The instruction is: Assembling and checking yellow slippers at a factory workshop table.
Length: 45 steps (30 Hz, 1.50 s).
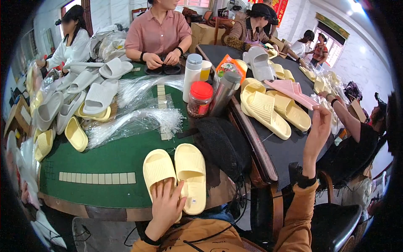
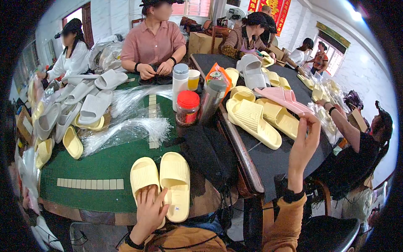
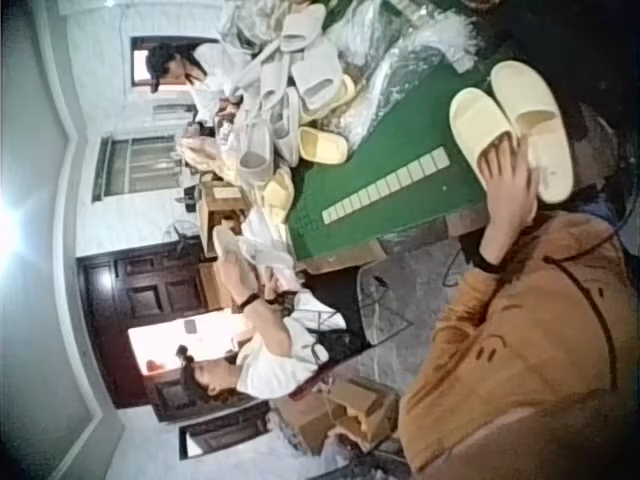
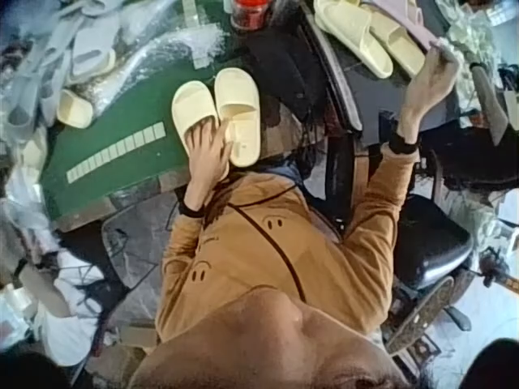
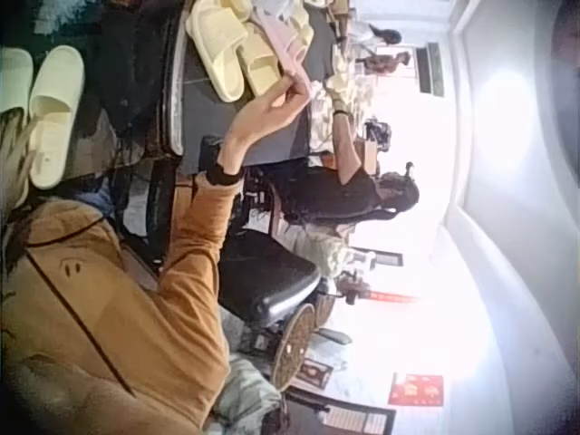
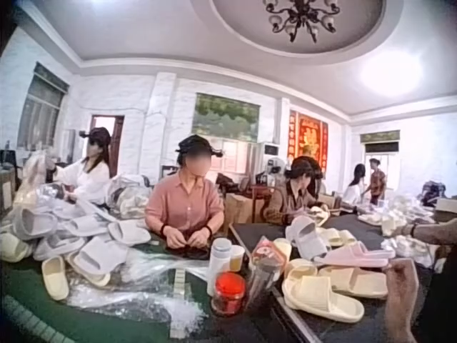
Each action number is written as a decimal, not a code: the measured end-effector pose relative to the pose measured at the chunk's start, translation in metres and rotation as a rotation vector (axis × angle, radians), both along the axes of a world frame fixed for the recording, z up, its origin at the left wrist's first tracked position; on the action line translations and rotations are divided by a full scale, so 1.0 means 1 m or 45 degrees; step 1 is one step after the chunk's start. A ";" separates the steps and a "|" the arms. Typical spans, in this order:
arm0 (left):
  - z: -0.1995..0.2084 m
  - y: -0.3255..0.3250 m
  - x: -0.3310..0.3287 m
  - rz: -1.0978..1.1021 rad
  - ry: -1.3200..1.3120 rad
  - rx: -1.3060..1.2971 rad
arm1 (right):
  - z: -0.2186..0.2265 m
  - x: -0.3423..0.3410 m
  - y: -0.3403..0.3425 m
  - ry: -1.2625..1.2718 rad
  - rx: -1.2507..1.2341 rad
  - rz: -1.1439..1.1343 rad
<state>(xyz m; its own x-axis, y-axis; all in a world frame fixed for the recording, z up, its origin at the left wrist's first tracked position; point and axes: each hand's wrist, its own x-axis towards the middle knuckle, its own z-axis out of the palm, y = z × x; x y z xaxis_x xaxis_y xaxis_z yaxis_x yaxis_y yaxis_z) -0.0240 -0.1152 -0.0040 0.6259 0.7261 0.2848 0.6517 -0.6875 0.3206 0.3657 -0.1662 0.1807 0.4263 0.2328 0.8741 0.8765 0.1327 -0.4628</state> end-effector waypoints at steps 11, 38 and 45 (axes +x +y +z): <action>0.001 -0.001 0.002 -0.002 -0.011 0.030 | -0.065 0.111 0.029 -0.017 -0.699 -0.265; 0.002 -0.001 0.001 -0.006 0.025 0.034 | -0.065 0.092 0.002 0.200 -0.989 -0.004; -0.005 0.000 0.000 -0.011 0.033 0.084 | -0.065 0.085 -0.013 0.303 -1.027 0.096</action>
<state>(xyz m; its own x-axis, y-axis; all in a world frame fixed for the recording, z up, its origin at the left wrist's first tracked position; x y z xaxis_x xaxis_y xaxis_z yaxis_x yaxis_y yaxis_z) -0.0236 -0.1154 -0.0086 0.6399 0.7008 0.3154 0.6533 -0.7122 0.2570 0.4509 -0.1787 0.1157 0.5362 0.7826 0.3163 0.7455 -0.2634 -0.6122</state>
